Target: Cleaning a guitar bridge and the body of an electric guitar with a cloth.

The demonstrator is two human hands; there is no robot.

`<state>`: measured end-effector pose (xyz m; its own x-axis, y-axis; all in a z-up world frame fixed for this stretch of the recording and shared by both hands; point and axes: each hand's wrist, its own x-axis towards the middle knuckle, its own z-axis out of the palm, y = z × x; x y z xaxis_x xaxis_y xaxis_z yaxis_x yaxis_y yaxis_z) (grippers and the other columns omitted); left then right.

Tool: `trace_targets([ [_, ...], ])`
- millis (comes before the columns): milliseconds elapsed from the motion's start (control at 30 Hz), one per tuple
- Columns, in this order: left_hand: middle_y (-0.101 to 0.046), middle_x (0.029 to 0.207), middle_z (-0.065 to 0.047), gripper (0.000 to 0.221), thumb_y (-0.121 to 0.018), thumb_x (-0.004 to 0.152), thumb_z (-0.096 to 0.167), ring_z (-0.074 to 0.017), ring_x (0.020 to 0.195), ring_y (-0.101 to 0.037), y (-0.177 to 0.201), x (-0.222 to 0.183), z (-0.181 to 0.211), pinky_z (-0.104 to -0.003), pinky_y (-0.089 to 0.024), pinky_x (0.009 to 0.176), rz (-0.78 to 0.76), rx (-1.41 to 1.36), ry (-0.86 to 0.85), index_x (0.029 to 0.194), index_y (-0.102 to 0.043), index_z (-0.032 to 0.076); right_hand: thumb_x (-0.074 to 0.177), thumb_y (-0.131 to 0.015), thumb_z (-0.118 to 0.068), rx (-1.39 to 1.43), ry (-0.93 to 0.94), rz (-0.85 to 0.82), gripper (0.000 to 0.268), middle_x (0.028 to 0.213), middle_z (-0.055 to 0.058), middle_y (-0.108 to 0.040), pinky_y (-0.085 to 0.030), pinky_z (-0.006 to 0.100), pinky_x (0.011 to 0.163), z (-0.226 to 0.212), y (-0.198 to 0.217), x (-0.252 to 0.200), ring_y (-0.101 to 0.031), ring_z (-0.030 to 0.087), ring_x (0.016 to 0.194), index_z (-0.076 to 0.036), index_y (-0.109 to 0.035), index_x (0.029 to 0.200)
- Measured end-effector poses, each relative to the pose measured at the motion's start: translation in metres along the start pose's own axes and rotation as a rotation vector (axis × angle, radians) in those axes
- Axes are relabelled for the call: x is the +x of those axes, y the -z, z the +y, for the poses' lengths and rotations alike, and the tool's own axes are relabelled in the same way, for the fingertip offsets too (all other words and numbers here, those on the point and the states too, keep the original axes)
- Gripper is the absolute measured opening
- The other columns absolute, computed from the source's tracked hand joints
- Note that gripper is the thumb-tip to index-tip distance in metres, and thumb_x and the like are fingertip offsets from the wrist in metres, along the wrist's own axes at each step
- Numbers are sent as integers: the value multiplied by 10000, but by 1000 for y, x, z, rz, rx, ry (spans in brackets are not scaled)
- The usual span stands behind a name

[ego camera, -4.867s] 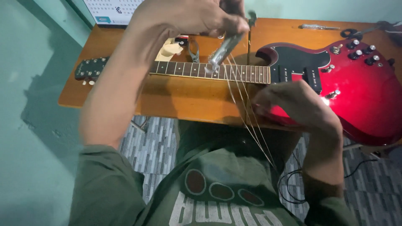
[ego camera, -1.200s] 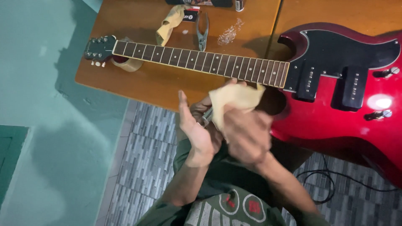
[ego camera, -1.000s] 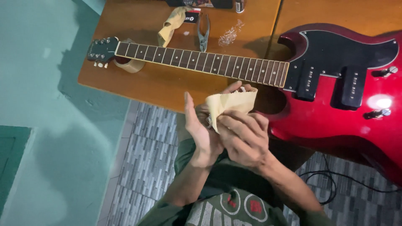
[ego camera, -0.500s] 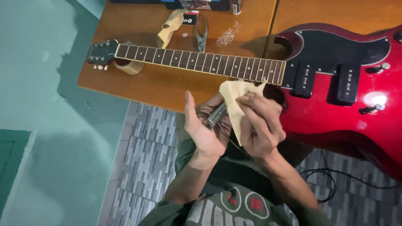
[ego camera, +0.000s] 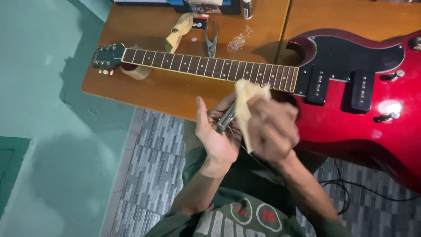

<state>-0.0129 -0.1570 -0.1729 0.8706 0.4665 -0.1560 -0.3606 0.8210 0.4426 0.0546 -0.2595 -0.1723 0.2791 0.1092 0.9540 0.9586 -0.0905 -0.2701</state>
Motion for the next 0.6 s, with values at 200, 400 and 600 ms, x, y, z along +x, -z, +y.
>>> trace_targets([
  [200,-717,1054,-337,700,-578,1014,543,-414,1037,-722,-83,-28,5,-468,-571,1008,155,-141,-34,1057,-721,-141,989,-508,-232,-1259,-476,347,299,1005,151,-712,-477,385,809,20,-37,-11,-703,336,887,-46,-739,953],
  [400,-513,1424,-369,966,-410,1008,733,-458,1354,-520,-44,-24,5,-584,-418,1151,-131,-166,154,1441,-467,-128,889,-588,-52,-364,-61,57,176,959,107,-774,-459,391,810,2,1,2,-747,341,864,-58,-701,754],
  [600,-500,1432,-385,1015,-330,1031,725,-464,1344,-521,-39,-25,7,-538,-446,1137,-182,-66,118,1468,-421,-186,850,-640,-38,10,-10,6,207,960,41,-802,-402,343,874,-20,6,-5,-749,286,859,-139,-743,702],
])
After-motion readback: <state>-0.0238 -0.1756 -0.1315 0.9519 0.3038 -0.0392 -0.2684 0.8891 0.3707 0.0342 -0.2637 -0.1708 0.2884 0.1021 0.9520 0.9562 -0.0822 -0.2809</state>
